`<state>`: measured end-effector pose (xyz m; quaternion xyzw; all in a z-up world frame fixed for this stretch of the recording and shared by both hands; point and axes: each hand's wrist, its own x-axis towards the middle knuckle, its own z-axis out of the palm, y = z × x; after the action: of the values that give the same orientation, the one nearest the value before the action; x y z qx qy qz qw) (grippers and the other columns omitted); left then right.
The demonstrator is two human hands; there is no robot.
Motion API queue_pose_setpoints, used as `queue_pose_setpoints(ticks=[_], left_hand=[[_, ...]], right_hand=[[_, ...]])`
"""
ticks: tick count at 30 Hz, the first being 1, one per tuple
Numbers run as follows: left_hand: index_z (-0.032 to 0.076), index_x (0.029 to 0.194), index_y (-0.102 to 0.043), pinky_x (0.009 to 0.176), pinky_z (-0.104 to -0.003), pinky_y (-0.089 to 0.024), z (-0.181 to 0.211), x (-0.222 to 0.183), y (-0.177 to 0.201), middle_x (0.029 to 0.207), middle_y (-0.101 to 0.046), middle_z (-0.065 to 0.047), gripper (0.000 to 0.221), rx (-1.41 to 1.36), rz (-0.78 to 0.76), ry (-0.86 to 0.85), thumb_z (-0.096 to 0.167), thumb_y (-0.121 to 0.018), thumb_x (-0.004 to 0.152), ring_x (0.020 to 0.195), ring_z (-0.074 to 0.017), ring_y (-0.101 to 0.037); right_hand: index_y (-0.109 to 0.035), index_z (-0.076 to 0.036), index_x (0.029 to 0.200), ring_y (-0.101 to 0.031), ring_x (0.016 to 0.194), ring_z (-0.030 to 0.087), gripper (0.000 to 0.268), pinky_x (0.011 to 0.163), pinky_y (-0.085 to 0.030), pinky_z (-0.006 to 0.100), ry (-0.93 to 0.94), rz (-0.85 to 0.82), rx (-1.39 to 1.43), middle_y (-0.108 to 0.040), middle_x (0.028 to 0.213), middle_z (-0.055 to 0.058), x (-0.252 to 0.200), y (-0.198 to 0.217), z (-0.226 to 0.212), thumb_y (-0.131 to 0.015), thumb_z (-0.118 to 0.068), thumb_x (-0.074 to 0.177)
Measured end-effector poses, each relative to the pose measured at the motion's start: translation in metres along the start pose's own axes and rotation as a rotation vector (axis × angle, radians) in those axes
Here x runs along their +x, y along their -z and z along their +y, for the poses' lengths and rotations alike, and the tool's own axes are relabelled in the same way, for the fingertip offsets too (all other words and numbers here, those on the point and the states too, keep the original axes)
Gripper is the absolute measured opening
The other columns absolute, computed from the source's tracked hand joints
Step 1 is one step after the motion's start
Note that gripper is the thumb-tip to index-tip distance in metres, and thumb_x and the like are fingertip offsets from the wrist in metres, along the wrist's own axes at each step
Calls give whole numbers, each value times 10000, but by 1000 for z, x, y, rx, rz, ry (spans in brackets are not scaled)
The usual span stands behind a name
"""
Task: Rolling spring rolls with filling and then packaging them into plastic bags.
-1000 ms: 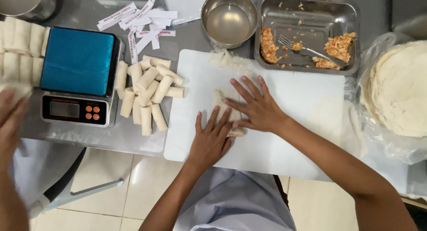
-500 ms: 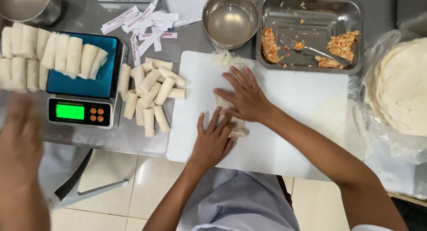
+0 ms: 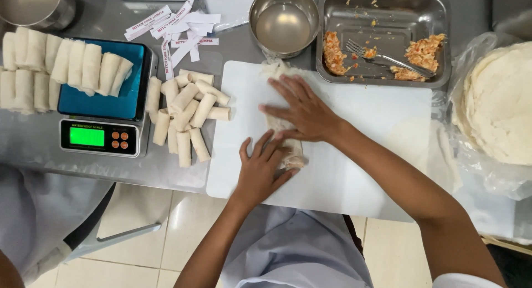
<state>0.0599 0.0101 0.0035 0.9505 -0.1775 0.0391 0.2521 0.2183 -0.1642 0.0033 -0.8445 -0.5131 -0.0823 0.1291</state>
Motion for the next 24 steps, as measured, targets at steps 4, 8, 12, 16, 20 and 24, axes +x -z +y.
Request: queue_pose_setpoints(ticks=[4, 8, 12, 16, 20, 24], left_hand=[[220, 1202, -668, 1122, -633, -180, -8, 5, -11, 1429, -533, -63, 507, -64, -13, 30, 529, -781, 816, 1432, -306, -369], [181, 1079, -755, 872, -416, -411, -16, 7, -22, 1121, -479, -21, 425, -53, 49, -62, 435, -855, 752, 1037, -264, -459], [93, 1159, -755, 812, -399, -495, -11, 5, -8, 963, -589, -97, 386, -122, -63, -77, 206, -837, 799, 901, -291, -596], [70, 1256, -686, 847, -392, -535, -3, 1, 18, 957, -647, -106, 448, -205, -100, -42, 101, -792, 822, 934, -303, -651], [112, 1048, -713, 772, -332, -554, -6, 4, 9, 938, -630, -36, 101, -241, -28, 126, 101, -697, 950, 873, -225, -667], [31, 928, -743, 723, -325, -553, -3, 17, 1, 878, -565, -85, 66, -50, 111, 162, 48, -682, 948, 797, -238, -631]], right_hand=[[-603, -305, 1404, -313, 1481, 480, 701, 1173, -246, 638, -23, 11, -5, -305, 1641, 211, -12, -6, 5, -317, -779, 972], [-584, -208, 1429, -366, 1422, 477, 741, 1166, -302, 579, -27, 137, 131, -366, 1563, 227, -29, -8, -7, -407, -755, 962], [-646, -97, 1181, -608, 1003, 293, 683, 860, -549, 396, -49, 159, 321, -572, 1102, 86, -80, -17, -58, -644, -708, 876], [-622, -109, 1193, -626, 885, 232, 313, 795, -566, 349, -61, 131, 327, -572, 992, 31, -89, -6, -71, -708, -308, 968], [-721, -159, 1061, -621, 916, 201, 156, 825, -560, 336, -164, 74, 407, -574, 982, -5, -81, -10, -58, -659, -293, 1012], [-708, -84, 1004, -632, 906, 228, 118, 795, -563, 343, -103, 220, 192, -574, 969, 51, -75, -13, -61, -652, -188, 1016]])
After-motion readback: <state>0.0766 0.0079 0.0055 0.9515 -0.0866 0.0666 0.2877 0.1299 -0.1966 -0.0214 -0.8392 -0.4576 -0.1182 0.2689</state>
